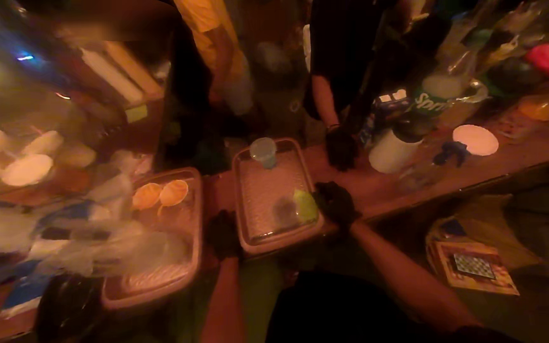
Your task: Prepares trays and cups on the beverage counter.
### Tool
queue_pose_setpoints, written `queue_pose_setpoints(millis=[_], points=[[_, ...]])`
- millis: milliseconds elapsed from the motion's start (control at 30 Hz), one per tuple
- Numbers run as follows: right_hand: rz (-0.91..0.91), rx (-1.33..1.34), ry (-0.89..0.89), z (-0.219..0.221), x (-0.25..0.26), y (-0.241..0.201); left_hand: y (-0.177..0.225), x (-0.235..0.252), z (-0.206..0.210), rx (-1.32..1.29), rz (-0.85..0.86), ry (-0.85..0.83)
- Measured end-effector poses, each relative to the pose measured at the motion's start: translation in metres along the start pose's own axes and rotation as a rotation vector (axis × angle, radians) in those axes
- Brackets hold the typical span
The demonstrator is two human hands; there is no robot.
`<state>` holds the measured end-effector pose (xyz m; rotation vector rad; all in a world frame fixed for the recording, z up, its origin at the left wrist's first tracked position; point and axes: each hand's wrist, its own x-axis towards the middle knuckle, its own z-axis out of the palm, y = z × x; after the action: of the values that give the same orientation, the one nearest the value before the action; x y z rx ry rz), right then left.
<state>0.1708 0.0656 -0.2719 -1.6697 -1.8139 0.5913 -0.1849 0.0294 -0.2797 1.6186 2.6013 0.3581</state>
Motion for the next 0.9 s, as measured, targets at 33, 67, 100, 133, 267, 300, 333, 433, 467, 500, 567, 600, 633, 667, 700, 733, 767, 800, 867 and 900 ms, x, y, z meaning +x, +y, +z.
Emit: queue_pose_setpoints(millis=[33, 67, 100, 133, 267, 300, 333, 433, 467, 500, 567, 600, 633, 667, 700, 733, 767, 800, 867, 900], points=[[-0.009, 0.005, 0.005, 0.0, 0.0, 0.0, -0.002, 0.0, 0.004, 0.011, 0.01, 0.019], [-0.015, 0.009, 0.006, 0.001, 0.001, 0.001, -0.002, -0.001, 0.007, 0.037, 0.034, 0.081], [-0.011, 0.014, 0.007, 0.001, 0.002, 0.002, 0.005, -0.004, 0.004, 0.05, 0.072, 0.194], [0.0, 0.016, -0.01, 0.001, 0.003, 0.002, 0.025, -0.012, -0.014, 0.07, 0.092, 0.278], [-0.04, -0.02, 0.007, 0.013, 0.006, 0.017, 0.163, -0.06, -0.192, -0.17, -0.125, -0.291], [-0.056, -0.054, 0.016, 0.01, 0.004, 0.013, 0.184, -0.079, -0.217, -0.156, -0.002, -0.222], [0.004, -0.101, -0.073, -0.007, 0.004, -0.007, 0.204, -0.094, -0.232, -0.157, 0.07, -0.105], [0.12, -0.066, -0.281, -0.052, 0.007, -0.046, 0.252, -0.114, -0.262, -0.185, -0.102, -0.232], [-0.074, -0.068, -0.056, -0.03, 0.003, -0.02, 0.244, -0.115, -0.25, -0.151, -0.063, -0.164], [-0.058, -0.056, -0.076, -0.03, 0.004, -0.018, 0.248, -0.105, -0.26, 0.016, -0.112, -0.37], [0.109, 0.041, -0.289, -0.047, 0.01, -0.032, 0.225, -0.09, -0.242, 0.049, -0.032, -0.347], [0.089, 0.08, -0.247, -0.038, 0.01, -0.023, 0.222, -0.088, -0.244, 0.015, -0.013, -0.367], [0.049, 0.096, -0.168, -0.026, 0.008, -0.013, 0.221, -0.086, -0.245, 0.0, -0.006, -0.376], [0.034, 0.104, -0.136, -0.025, 0.007, -0.012, 0.219, -0.083, -0.243, -0.017, -0.003, -0.367], [0.051, 0.098, -0.152, -0.033, 0.005, -0.018, 0.216, -0.081, -0.238, -0.018, 0.008, -0.335], [0.082, 0.101, -0.189, -0.047, 0.001, -0.029, 0.215, -0.08, -0.237, 0.001, 0.011, -0.336], [0.08, 0.086, -0.187, -0.049, -0.002, -0.031, 0.213, -0.08, -0.237, 0.037, 0.006, -0.35], [0.046, 0.064, -0.137, -0.042, -0.003, -0.025, 0.209, -0.079, -0.235, 0.039, -0.014, -0.367], [0.022, 0.026, -0.085, -0.029, 0.0, -0.019, 0.203, -0.078, -0.226, -0.001, -0.033, -0.332], [0.085, 0.007, -0.185, -0.037, 0.004, -0.028, 0.203, -0.079, -0.223, -0.009, -0.025, -0.283]])
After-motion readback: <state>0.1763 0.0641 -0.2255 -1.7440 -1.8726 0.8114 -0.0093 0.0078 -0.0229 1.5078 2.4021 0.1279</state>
